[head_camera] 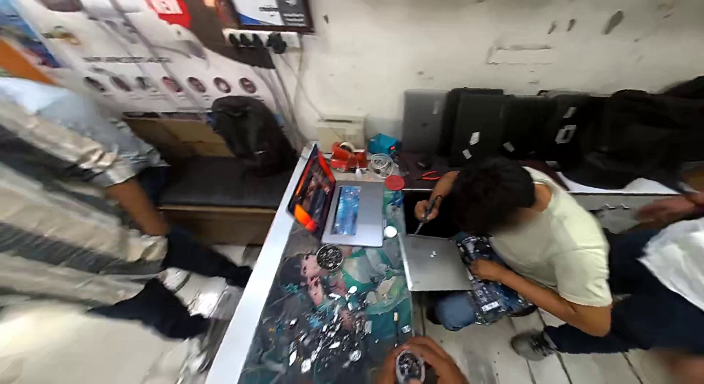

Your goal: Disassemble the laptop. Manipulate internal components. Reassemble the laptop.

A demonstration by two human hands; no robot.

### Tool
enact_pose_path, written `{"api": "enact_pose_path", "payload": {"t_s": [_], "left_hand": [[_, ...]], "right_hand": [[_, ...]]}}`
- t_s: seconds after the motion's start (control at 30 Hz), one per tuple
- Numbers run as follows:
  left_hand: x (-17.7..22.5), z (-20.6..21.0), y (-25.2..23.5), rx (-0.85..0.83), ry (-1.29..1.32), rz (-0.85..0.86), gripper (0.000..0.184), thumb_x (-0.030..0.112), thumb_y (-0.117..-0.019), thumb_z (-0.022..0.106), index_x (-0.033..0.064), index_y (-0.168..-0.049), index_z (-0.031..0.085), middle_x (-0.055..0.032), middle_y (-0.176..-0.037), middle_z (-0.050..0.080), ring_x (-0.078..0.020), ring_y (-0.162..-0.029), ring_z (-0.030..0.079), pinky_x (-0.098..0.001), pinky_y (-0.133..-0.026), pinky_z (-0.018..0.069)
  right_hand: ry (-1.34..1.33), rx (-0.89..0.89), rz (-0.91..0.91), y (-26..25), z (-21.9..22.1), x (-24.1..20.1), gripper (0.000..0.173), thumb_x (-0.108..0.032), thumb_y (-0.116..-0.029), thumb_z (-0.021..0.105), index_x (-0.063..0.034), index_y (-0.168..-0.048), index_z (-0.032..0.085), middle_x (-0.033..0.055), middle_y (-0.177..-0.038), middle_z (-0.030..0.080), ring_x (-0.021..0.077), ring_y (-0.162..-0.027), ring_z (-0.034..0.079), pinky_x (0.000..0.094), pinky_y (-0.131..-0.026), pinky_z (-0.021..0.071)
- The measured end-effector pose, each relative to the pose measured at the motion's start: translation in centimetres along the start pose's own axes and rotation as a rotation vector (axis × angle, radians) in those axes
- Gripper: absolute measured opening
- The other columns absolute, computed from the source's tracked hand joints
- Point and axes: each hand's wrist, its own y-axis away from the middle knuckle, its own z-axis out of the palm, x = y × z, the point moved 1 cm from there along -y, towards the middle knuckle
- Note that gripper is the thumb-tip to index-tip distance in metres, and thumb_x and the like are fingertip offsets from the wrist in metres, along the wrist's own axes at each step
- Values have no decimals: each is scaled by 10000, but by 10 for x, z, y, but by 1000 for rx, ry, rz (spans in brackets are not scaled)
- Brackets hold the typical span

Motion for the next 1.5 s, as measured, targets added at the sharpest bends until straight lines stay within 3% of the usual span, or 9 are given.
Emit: {"api": "enact_pose_path", "payload": {"t_s": [0.13, 0.23, 0.33, 0.53, 0.77, 1.0, 1.13, 1.33, 1.5], "left_hand": [[-5, 10, 2, -40, -135, 34, 721, 357, -1037, 582, -76, -1553, 323, -218, -1555, 463, -223, -1423, 497, -416, -1202, 402], [6, 11, -3, -122, -170, -81, 854, 456, -1011, 603, -20, -1612, 227, -237, -1534, 479, -260, -1323, 581, -454, -1130, 461], [-8, -8, -12, -57, -184, -157, 699, 417, -1036, 547, 35, -1585, 345, -186, -1417, 581, -260, -1105, 666, -459, -967, 554], [-118, -95, -14, 508, -298, -473, 346, 151, -1010, 585, -7, -1314, 634, -174, -1210, 701, -274, -1075, 701, -470, -986, 560], [-146, -136, -8, 633, -521, -628, 238, 154, -989, 605, 58, -1168, 728, -127, -1157, 725, -264, -1082, 697, -495, -994, 545], [-137, -136, -35, 537, -685, -626, 250, 213, -1009, 587, 129, -1176, 752, -95, -1222, 707, -241, -1137, 678, -468, -1025, 532], [-127, -129, -62, 408, -887, -482, 269, 234, -1017, 567, 188, -1189, 769, -66, -1234, 707, -250, -1198, 638, -483, -1073, 476], [-129, -124, -106, 269, -1137, -242, 244, 199, -1026, 566, 173, -1158, 769, -81, -1217, 705, -303, -1165, 628, -534, -1060, 440], [-140, -130, -112, 219, -1240, -205, 204, 195, -1000, 605, 150, -1102, 776, -81, -1180, 715, -298, -1142, 636, -532, -1067, 436]], "right_hand": [[-58, -63, -16, 6, -4, 17, 605, -234, -780, 855, 9, -1295, 650, 179, -1395, 601, 209, -1275, 611, 369, -999, 579], [-105, -50, -9, 9, -9, 28, 645, -252, -806, 837, 26, -1341, 607, 148, -1356, 643, 176, -1218, 649, 361, -1005, 580], [-102, -23, 43, 8, -19, 33, 635, -147, -750, 837, 0, -1322, 607, 97, -1292, 681, 153, -1144, 680, 351, -972, 594], [-88, 12, 62, 13, -37, 38, 630, -121, -729, 828, 3, -1305, 607, 96, -1280, 685, 163, -1141, 681, 340, -954, 601], [-64, 56, 125, 25, -44, 41, 634, -74, -719, 818, 24, -1301, 588, 107, -1276, 682, 156, -1128, 682, 322, -943, 596], [-47, 93, 117, 26, -44, 37, 632, -102, -721, 828, 9, -1299, 598, 111, -1273, 680, 177, -1125, 682, 330, -933, 600], [-28, 121, 126, 28, -43, 34, 635, -129, -727, 829, 9, -1300, 592, 110, -1277, 680, 171, -1130, 680, 327, -933, 598], [3, 133, 120, 34, -41, 30, 642, -162, -733, 841, -2, -1304, 595, 111, -1282, 677, 162, -1164, 665, 317, -954, 587], [5, 175, 145, 39, -43, 28, 630, -152, -730, 838, 2, -1293, 600, 107, -1266, 685, 169, -1132, 679, 318, -935, 596]]}}
